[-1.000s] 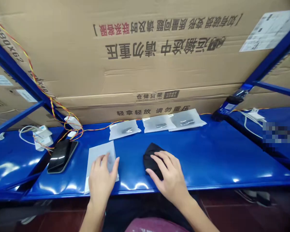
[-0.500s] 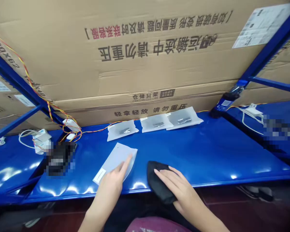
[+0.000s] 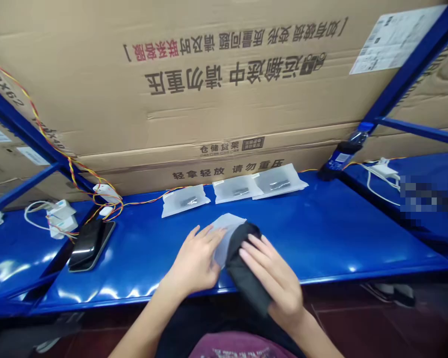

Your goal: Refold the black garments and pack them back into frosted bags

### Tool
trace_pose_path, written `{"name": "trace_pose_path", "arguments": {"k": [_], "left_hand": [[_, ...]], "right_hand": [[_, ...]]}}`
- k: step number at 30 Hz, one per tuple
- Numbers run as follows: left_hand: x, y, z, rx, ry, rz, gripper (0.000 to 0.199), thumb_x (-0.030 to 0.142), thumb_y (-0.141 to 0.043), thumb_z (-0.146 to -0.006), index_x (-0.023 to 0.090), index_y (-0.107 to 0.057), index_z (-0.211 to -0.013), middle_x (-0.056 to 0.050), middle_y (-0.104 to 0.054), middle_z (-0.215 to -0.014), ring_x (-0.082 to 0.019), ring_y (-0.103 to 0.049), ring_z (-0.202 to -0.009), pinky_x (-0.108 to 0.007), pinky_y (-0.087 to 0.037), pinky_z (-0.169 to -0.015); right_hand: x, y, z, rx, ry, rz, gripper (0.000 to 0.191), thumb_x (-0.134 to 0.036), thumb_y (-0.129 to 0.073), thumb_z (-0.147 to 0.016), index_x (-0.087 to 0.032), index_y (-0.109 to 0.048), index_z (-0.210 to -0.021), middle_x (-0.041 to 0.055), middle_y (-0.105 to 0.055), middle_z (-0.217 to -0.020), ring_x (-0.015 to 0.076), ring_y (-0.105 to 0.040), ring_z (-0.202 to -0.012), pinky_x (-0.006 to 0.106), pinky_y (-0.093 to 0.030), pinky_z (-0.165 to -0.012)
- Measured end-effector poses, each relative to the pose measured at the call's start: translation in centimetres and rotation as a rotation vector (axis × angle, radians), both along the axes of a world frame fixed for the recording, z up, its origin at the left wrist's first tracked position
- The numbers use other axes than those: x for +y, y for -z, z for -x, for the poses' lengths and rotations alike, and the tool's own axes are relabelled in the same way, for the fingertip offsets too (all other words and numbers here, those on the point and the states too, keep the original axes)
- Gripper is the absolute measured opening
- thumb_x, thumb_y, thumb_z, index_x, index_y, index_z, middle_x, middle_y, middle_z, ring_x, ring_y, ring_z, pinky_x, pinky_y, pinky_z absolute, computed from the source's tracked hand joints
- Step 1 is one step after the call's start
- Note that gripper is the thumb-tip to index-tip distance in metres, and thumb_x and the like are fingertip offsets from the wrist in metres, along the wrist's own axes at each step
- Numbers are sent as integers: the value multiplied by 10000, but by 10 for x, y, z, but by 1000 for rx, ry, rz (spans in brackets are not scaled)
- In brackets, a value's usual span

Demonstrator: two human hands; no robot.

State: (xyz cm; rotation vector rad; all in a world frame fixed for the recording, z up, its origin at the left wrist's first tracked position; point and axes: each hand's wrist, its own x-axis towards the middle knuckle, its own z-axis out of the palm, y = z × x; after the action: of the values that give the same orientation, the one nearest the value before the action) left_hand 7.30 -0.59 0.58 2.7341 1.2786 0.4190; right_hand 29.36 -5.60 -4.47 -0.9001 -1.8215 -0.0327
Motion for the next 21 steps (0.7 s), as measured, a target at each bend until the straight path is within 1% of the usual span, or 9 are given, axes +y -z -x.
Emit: {"name": "trace_pose_path", "arguments": {"k": [1,2,5,7,10,13,16,19,21], "left_hand": [[0,-2,-3,-24,19,22,819,125,-660,-724,239,-566,-1529,-125,-662,-1502,-398,-553,-1465,-646,-438,-1223],[0,-3,-6,-43,34,42,832,127,-657,-717,237,-558,-1535,-127,-656,-1508,-402,-525,-1489,-673,-398,-1241],[2,-2,-9,-76,48,80,930,69,-602,-665,217,-498,-1577,-126,-607,-1561,-388,-447,-1549,-708,-305,-1280],[5,0,-7,-89,58,87,1011,47,-580,-610,208,-462,-1601,-126,-581,-1586,-395,-386,-1582,-736,-245,-1291],[11,2,0,-106,55,89,1050,27,-563,-586,204,-447,-1614,-127,-589,-1579,-401,-319,-1610,-754,-186,-1297],[15,3,6,-117,51,130,1048,7,-556,-611,225,-431,-1629,-111,-552,-1616,-370,-312,-1618,-708,-220,-1312],[14,3,9,-136,77,193,1038,18,-574,-626,221,-428,-1634,-102,-501,-1658,-350,-325,-1616,-649,-279,-1319],[12,3,7,-169,98,195,1004,16,-573,-636,208,-465,-1615,-96,-503,-1656,-344,-321,-1620,-617,-310,-1320],[11,3,4,-182,120,173,991,0,-559,-629,197,-491,-1598,-95,-515,-1648,-345,-319,-1620,-614,-316,-1322]], "right_hand": [[4,3,3,-107,-102,-58,559,-99,-437,-1062,-233,-505,-1601,104,-736,-1396,306,-621,-1408,580,-529,-1182],[10,5,7,-172,-145,-106,538,-85,-418,-1065,-185,-521,-1583,122,-756,-1355,299,-627,-1402,572,-540,-1174],[28,10,16,-280,-100,-178,382,-69,-491,-1049,-95,-671,-1385,138,-806,-1209,285,-704,-1291,516,-564,-1159],[40,9,20,-380,-94,-182,294,-65,-545,-1028,-89,-734,-1253,127,-813,-1156,286,-732,-1228,489,-553,-1173],[54,3,26,-560,-124,-157,257,-69,-573,-1011,-93,-763,-1181,123,-813,-1135,287,-740,-1190,462,-539,-1182],[66,1,32,-691,-172,-124,198,-87,-620,-986,-88,-781,-1101,139,-814,-1090,285,-749,-1133,448,-524,-1189],[75,8,39,-791,-205,-37,212,-82,-653,-965,-90,-777,-1136,163,-808,-1119,284,-744,-1144,448,-528,-1165],[81,20,49,-808,-176,132,280,-33,-650,-936,-102,-771,-1179,167,-805,-1146,296,-755,-1126,446,-562,-1103],[84,28,58,-770,-130,201,339,1,-646,-911,-72,-752,-1225,192,-792,-1172,332,-758,-1105,465,-590,-1045]]}}
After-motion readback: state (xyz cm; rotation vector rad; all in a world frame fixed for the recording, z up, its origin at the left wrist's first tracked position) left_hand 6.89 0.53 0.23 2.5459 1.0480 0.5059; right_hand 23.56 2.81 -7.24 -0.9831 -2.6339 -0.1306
